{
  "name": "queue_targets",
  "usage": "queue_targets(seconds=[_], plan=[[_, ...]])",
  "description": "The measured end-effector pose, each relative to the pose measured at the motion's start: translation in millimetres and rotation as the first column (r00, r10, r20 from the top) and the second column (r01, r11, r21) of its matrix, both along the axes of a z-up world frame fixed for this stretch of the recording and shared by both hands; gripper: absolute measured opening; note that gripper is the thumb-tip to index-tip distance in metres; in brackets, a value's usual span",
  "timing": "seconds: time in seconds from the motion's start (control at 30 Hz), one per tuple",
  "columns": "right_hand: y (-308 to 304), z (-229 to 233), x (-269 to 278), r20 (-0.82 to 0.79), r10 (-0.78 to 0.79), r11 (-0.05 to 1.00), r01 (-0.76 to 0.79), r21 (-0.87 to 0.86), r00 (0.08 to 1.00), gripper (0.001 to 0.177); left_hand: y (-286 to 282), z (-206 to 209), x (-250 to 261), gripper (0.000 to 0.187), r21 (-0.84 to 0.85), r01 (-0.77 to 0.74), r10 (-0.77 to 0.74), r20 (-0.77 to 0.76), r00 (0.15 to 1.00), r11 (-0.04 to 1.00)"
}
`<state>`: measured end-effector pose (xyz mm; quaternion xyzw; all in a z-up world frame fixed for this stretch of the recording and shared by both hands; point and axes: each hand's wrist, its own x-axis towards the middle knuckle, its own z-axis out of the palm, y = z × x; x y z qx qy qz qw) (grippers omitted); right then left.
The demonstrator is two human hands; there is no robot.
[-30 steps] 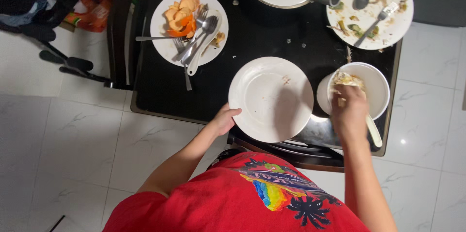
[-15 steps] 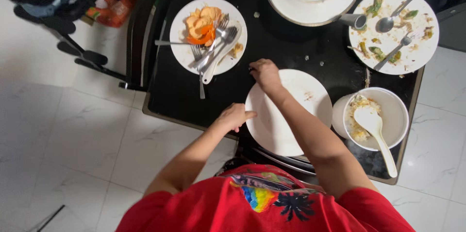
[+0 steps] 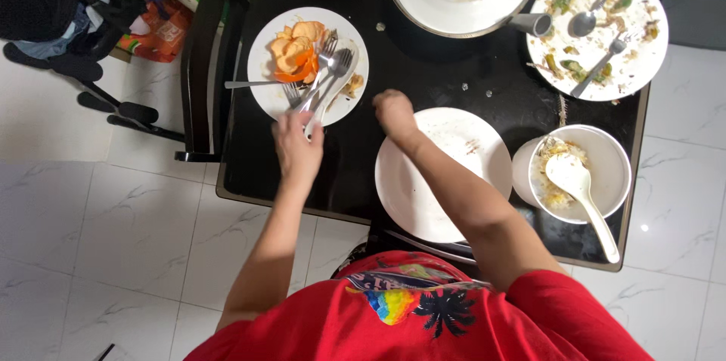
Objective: The person clears a dining table by scraping leftover food from several plates into a single bowl using a spoon and a fork. They handle multiple plates, a bowl, and cutlery, consolidating the food scraps and stacking the empty plates.
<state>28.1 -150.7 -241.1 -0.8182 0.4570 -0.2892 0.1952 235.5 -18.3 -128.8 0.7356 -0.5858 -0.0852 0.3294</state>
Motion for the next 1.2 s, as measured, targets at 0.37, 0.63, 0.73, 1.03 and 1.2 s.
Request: queue_targets(seconds=[0.37, 0.63, 0.73, 1.03, 1.2], plan=[[130.1, 149.2, -288.0, 0.054, -0.645, 0.745, 0.612, 0.266, 0.762, 0.017, -61.3, -13.2, 16.1, 0.066, 0.565, -0.108, 0.076, 0.080, 0.994, 0.818], [167.0, 144.3, -297.1, -0.384, -0.456, 0.882, 0.465, -0.075, 0.803, 0.047, -79.1, -20.1, 2.7, 0.067, 0.673, -0.178, 0.142, 0.109, 0.984, 0.718], [169.2, 157.7, -270.5, -0.281, -0.552, 0.815, 0.579, 0.018, 0.785, 0.044, -85.3, -41.2, 1.9, 0.063, 0.634, -0.128, 0.078, 0.107, 0.991, 0.763], [179.7, 170.7, -219.9, -0.197, -0.540, 0.797, 0.572, 0.193, 0.819, 0.033, -82.6, -67.1, 5.5, 0.040, 0.534, -0.121, 0.002, 0.218, 0.976, 0.837], [175.4, 169.4, -205.3, -0.209, -0.491, 0.804, 0.532, 0.266, 0.846, 0.034, -69.8, -40.9, 16.7, 0.036, 0.414, 0.096, -0.069, -0.078, 0.995, 0.905]])
